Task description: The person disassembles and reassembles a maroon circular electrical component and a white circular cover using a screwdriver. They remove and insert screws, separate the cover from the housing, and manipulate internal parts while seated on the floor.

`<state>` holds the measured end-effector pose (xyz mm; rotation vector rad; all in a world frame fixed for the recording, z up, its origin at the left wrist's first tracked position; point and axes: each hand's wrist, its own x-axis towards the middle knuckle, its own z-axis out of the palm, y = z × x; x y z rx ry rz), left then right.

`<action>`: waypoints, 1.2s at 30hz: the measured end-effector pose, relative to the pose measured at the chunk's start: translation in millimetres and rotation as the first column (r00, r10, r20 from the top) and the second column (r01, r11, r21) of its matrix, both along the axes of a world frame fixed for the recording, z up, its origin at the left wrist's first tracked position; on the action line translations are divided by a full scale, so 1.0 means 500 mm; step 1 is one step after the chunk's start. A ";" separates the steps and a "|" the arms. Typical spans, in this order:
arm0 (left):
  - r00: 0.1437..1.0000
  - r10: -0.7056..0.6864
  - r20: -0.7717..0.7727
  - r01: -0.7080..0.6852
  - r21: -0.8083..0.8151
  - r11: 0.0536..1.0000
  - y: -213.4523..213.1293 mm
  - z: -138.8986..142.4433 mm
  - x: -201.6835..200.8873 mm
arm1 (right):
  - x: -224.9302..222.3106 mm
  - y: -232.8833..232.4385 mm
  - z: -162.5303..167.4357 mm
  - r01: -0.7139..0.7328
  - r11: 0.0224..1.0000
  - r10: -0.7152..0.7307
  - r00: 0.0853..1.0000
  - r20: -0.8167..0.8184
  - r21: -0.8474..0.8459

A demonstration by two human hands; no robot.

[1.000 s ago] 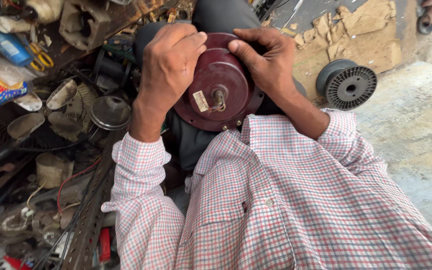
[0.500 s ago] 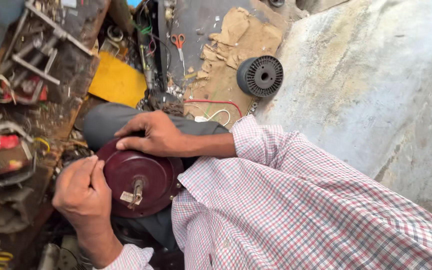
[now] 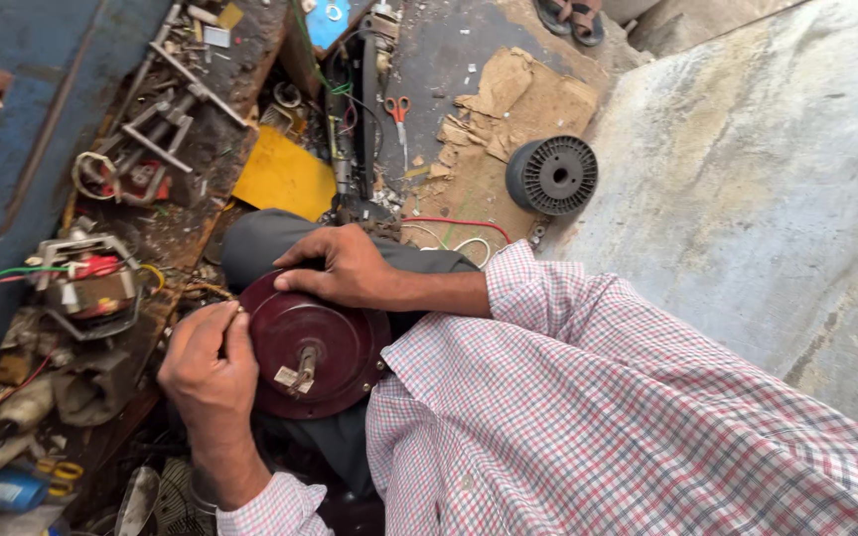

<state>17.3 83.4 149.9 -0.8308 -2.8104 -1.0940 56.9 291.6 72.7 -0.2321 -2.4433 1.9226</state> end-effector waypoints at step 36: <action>0.992 0.091 0.086 -0.095 0.042 0.995 -0.001 0.030 -0.023 | -0.012 -0.004 0.034 -0.017 1.000 0.018 1.000 0.024 -0.023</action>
